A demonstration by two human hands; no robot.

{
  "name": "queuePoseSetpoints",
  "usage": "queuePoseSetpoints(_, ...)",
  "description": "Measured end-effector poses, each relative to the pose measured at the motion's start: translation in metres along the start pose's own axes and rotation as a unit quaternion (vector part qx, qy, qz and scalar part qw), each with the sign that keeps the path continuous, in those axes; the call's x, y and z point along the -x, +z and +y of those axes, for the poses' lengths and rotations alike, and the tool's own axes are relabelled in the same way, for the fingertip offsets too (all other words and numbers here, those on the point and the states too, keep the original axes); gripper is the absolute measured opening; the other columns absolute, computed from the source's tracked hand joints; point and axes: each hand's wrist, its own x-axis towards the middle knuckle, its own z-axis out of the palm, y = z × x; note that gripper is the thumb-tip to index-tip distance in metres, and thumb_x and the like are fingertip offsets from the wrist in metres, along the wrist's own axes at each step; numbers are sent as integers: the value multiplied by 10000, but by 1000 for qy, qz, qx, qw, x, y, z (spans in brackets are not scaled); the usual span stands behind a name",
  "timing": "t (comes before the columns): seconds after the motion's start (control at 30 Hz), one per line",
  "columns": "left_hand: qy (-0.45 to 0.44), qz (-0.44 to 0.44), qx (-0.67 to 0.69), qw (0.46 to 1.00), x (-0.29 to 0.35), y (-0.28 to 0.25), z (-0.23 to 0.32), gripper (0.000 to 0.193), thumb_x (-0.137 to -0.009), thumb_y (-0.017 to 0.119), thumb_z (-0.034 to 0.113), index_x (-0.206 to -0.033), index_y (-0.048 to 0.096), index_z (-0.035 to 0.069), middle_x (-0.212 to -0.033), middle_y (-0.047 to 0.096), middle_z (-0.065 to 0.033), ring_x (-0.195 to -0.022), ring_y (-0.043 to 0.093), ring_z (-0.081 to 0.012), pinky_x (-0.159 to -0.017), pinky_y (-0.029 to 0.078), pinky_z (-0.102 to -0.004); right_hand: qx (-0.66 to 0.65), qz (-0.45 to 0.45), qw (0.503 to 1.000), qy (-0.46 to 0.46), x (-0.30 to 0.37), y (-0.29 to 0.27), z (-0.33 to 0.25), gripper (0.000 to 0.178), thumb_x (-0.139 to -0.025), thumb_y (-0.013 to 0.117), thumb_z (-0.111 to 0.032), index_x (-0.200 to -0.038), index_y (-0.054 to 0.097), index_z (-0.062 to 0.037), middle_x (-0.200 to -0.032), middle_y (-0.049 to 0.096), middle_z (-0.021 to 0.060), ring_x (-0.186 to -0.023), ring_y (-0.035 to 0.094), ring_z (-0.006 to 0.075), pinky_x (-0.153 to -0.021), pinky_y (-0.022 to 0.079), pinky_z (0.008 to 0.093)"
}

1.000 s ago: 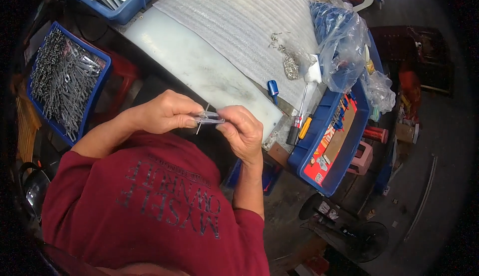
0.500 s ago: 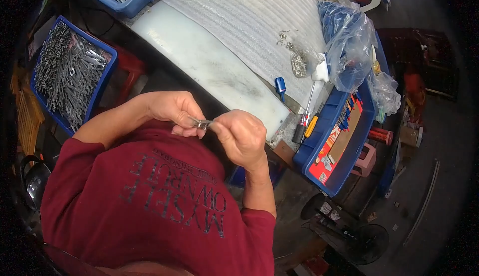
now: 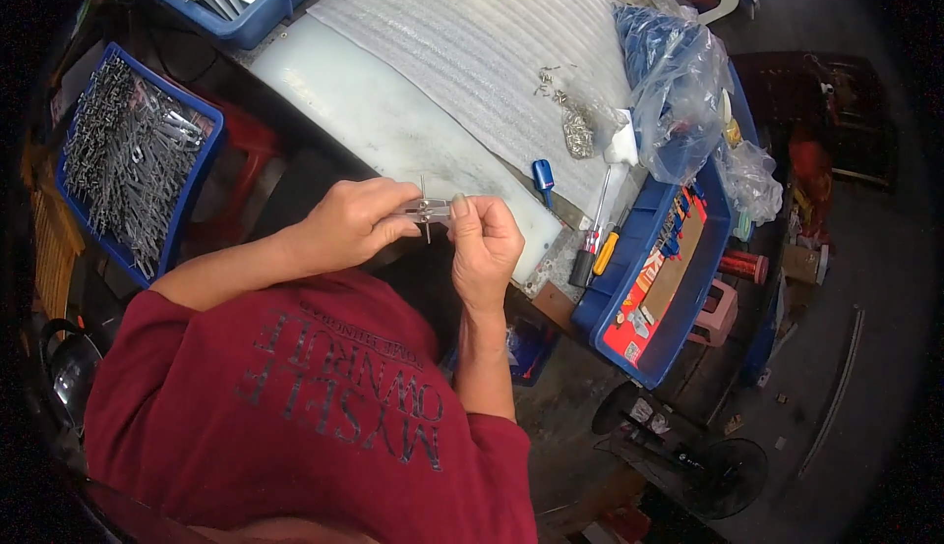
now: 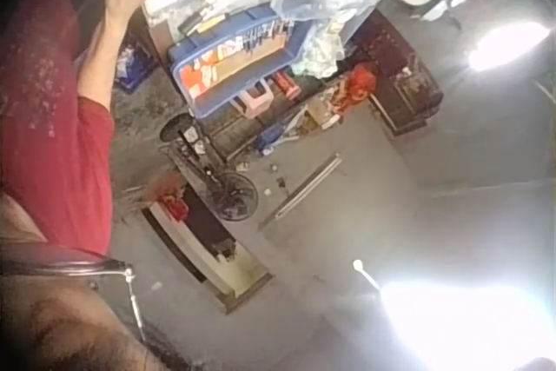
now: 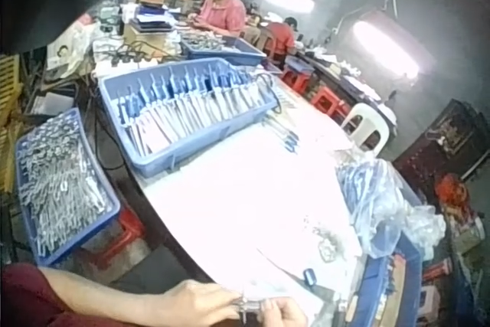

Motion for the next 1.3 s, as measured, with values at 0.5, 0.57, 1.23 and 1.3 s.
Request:
queuePoseSetpoints(0.5, 145, 7, -220, 965, -28, 3, -2, 158, -697, 578, 63, -812, 481, 18, -599, 442, -97, -495, 479, -261, -432, 379, -346, -40, 61, 996, 43, -10, -3, -1, 165, -828, 533, -118, -697, 502, -23, -569, 456, -27, -502, 372, 28, -447, 303, 174)
queuePoseSetpoints(0.57, 154, -4, -222, 963, -32, 1, -1, 158, -696, 578, 64, -812, 480, 20, -602, 443, -96, -497, 480, -262, -432, 379, -345, -15, 35, 998, 42, -14, -10, -9, 175, -825, 541, -130, -691, 506, -23, -572, 464, -25, -506, 380, 30, -450, 307, 176)
queuePoseSetpoints(1.23, 118, -65, -267, 954, -63, 6, -22, 167, -682, 582, 76, -771, 447, 34, -600, 425, -97, -519, 478, -269, -453, 378, -367, 595, 147, 788, -58, -240, -213, -4, 221, -704, 543, -191, -823, 611, -18, -774, 595, 191, -740, 598, 291, -658, 445, 342)
queuePoseSetpoints(1.3, 114, -63, -269, 954, -64, 7, -22, 167, -678, 584, 78, -766, 449, 36, -595, 420, -94, -511, 471, -264, -447, 373, -362, 586, 68, 806, -52, -252, -220, 5, 216, -709, 531, -184, -827, 608, -20, -775, 588, 201, -754, 593, 304, -659, 443, 352)
